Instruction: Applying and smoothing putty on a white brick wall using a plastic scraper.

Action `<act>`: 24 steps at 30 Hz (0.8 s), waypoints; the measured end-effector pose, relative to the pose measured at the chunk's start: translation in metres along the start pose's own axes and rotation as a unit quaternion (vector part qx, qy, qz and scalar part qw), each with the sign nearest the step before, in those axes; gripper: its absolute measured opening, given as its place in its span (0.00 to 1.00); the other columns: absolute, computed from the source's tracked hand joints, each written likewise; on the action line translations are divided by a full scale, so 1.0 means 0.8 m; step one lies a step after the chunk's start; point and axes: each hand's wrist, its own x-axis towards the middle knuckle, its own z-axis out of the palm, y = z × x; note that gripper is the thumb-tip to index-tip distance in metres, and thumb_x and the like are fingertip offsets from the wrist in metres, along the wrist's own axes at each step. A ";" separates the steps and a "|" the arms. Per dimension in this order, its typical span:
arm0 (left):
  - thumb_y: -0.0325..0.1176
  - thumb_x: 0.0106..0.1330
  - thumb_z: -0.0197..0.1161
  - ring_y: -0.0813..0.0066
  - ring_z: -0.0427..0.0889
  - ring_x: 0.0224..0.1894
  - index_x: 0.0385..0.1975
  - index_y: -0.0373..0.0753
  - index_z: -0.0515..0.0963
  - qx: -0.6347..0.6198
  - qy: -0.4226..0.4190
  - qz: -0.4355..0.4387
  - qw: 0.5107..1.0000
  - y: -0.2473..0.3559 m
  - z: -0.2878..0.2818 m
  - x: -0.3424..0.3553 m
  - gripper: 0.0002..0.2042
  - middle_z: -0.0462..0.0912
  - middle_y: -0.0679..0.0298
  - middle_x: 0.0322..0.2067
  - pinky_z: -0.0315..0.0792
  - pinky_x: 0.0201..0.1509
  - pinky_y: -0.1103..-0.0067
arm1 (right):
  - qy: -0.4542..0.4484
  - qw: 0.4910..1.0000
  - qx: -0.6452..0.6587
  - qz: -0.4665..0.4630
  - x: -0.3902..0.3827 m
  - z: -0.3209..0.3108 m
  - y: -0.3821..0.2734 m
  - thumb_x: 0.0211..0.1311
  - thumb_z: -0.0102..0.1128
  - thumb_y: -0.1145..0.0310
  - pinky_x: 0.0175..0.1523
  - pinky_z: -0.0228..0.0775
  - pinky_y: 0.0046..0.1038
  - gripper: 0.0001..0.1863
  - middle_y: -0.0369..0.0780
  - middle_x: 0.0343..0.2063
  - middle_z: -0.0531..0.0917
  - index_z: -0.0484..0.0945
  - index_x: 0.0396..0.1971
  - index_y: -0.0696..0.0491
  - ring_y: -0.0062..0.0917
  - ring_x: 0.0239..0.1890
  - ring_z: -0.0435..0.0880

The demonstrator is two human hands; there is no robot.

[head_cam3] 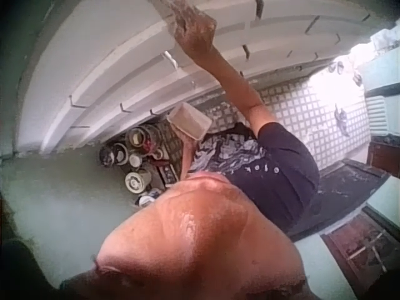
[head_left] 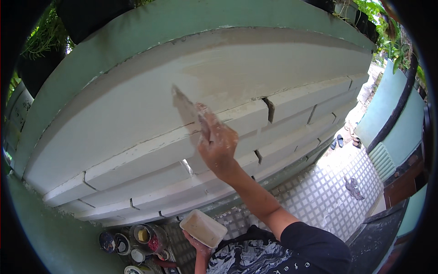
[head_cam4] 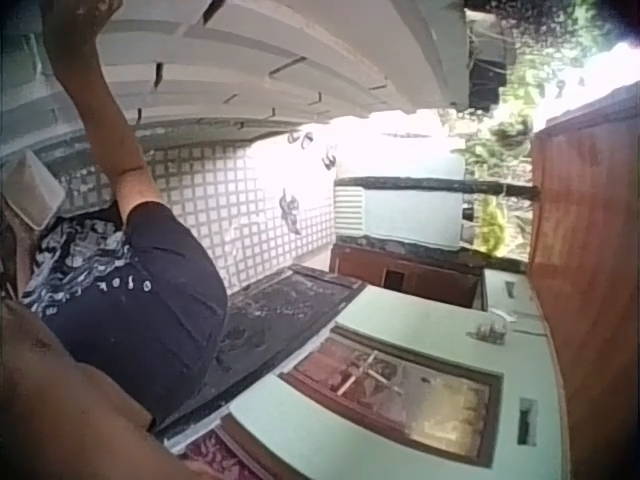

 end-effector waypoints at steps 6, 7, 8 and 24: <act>0.73 0.56 0.36 0.56 0.75 0.51 0.60 0.50 0.62 -0.011 -0.007 0.019 1.000 -0.009 -0.015 0.001 0.39 0.73 0.62 0.52 0.70 0.54 0.56 | 0.123 0.967 -0.221 -0.008 0.072 -0.045 0.047 0.51 0.53 0.84 0.46 0.74 0.34 0.18 0.48 0.41 0.82 0.75 0.45 0.61 0.40 0.43 0.82; 0.75 0.55 0.35 0.56 0.75 0.51 0.60 0.50 0.62 -0.036 -0.012 0.002 0.999 -0.014 -0.031 0.003 0.41 0.73 0.61 0.52 0.70 0.54 0.56 | 0.115 0.963 -0.242 0.035 0.082 -0.042 0.050 0.48 0.53 0.85 0.45 0.74 0.34 0.21 0.48 0.40 0.82 0.75 0.46 0.59 0.40 0.41 0.83; 0.75 0.55 0.35 0.56 0.75 0.51 0.60 0.50 0.62 -0.038 -0.012 0.000 0.999 -0.010 -0.017 -0.001 0.41 0.73 0.61 0.52 0.70 0.54 0.56 | 0.107 0.955 -0.267 0.077 0.085 -0.041 0.055 0.44 0.54 0.85 0.44 0.74 0.35 0.24 0.48 0.40 0.82 0.75 0.47 0.58 0.41 0.40 0.83; 0.73 0.56 0.37 0.56 0.75 0.51 0.59 0.49 0.63 -0.020 -0.020 0.008 1.000 0.006 0.007 -0.013 0.39 0.72 0.61 0.52 0.70 0.54 0.56 | 0.097 0.960 -0.248 0.081 0.094 -0.015 0.029 0.41 0.54 0.84 0.36 0.74 0.34 0.27 0.47 0.38 0.82 0.77 0.47 0.52 0.34 0.36 0.84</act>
